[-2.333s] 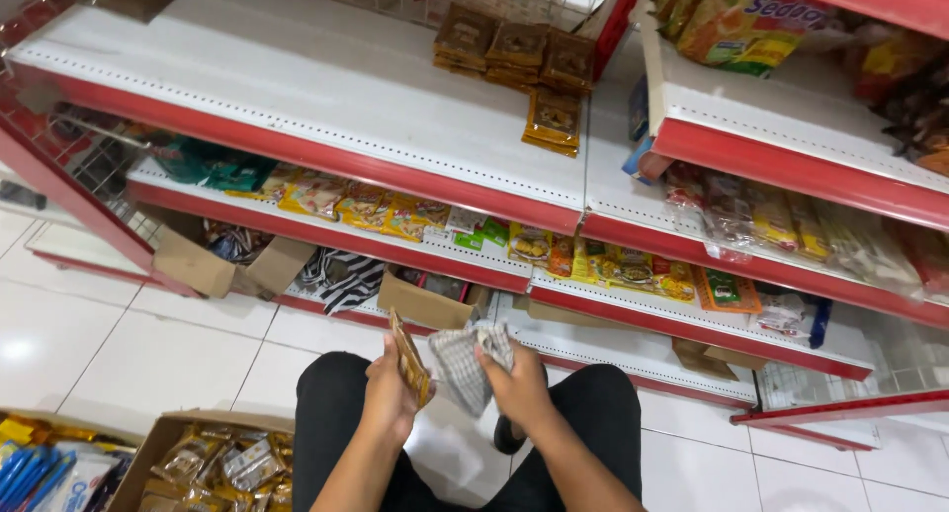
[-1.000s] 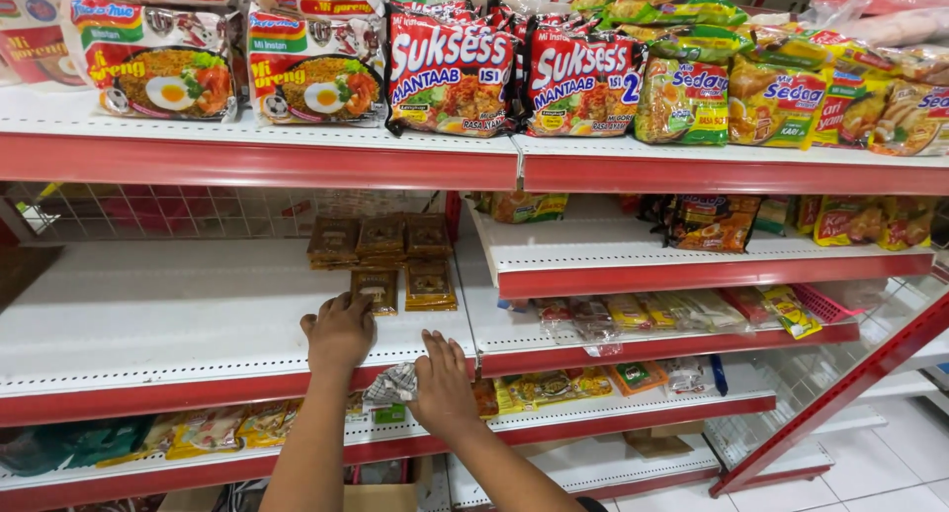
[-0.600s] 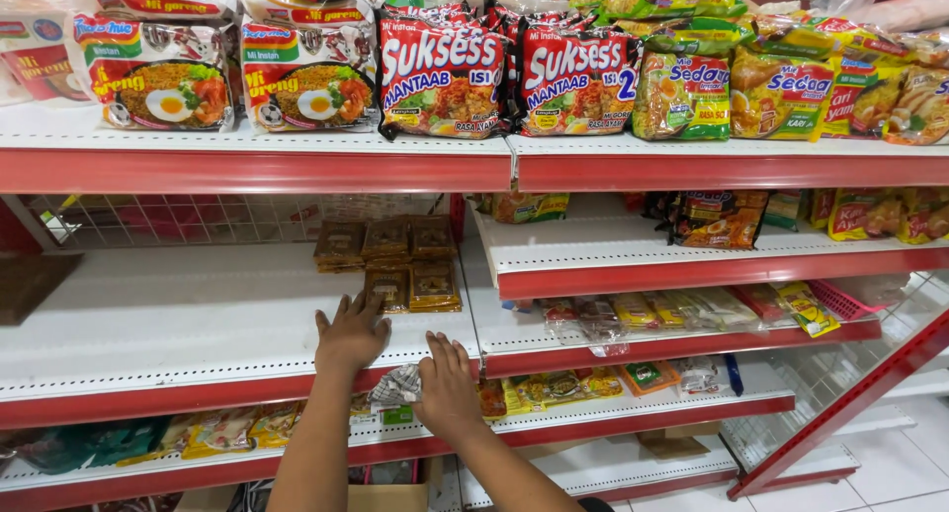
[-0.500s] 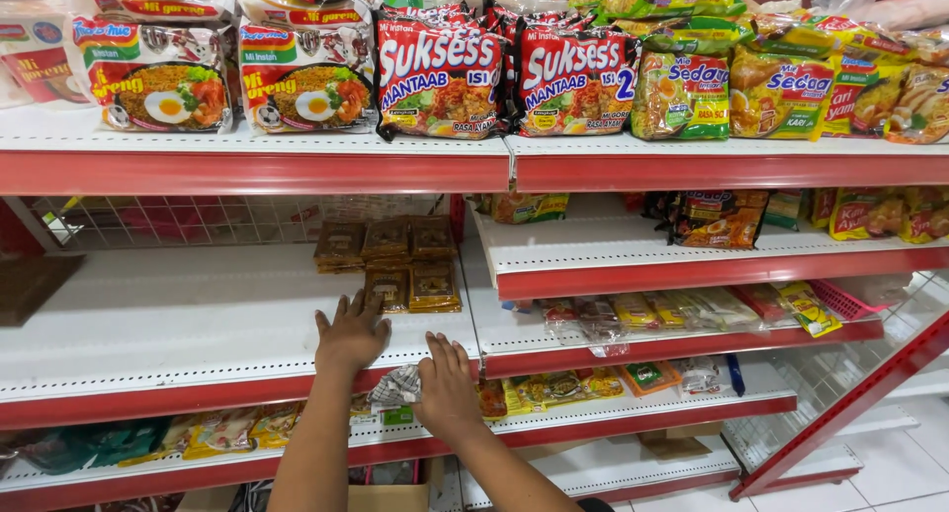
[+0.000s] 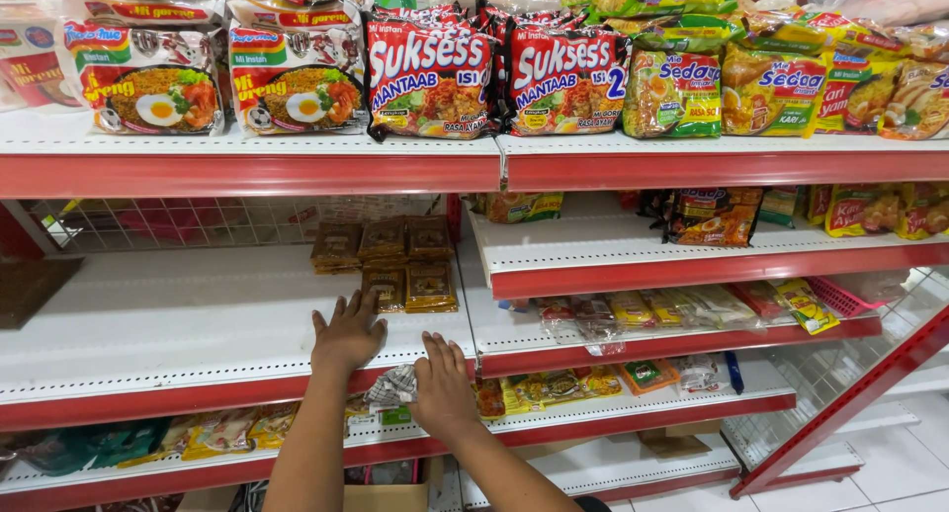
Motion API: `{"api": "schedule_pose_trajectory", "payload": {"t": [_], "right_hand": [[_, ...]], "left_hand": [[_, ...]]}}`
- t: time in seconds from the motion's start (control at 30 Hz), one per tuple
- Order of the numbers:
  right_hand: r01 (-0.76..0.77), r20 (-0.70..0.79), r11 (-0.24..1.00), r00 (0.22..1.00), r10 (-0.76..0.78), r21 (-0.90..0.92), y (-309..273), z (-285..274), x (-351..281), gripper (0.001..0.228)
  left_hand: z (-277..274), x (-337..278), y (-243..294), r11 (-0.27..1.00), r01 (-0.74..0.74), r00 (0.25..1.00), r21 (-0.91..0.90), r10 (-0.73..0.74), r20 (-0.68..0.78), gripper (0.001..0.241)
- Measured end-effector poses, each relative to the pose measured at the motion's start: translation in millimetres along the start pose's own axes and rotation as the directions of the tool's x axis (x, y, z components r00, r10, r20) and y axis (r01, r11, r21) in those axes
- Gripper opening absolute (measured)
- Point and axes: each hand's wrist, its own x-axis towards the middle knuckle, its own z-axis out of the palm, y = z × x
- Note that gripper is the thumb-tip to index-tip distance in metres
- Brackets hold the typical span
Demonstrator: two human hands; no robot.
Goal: Remove small items from a box and arrange them neatly on a grocery store shelf.
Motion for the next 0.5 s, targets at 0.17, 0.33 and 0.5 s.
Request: {"api": "schedule_pose_trajectory", "payload": {"t": [0.17, 0.33, 0.5], "right_hand": [[-0.013, 0.046, 1.0, 0.999, 0.014, -0.021, 0, 0, -1, 0.046], [0.01, 0.068, 0.997, 0.998, -0.005, -0.074, 4, -1, 1, 0.044], [-0.023, 0.073, 0.999, 0.997, 0.025, -0.027, -2, -11, 2, 0.049]], "left_hand": [[10, 3, -7, 0.998, 0.034, 0.996, -0.046, -0.038, -0.085, 0.084], [29, -4, -9, 0.991, 0.124, 0.974, -0.055, -0.132, -0.184, 0.091], [60, -48, -17, 0.997, 0.066, 0.934, 0.045, -0.046, -0.353, 0.069]]}}
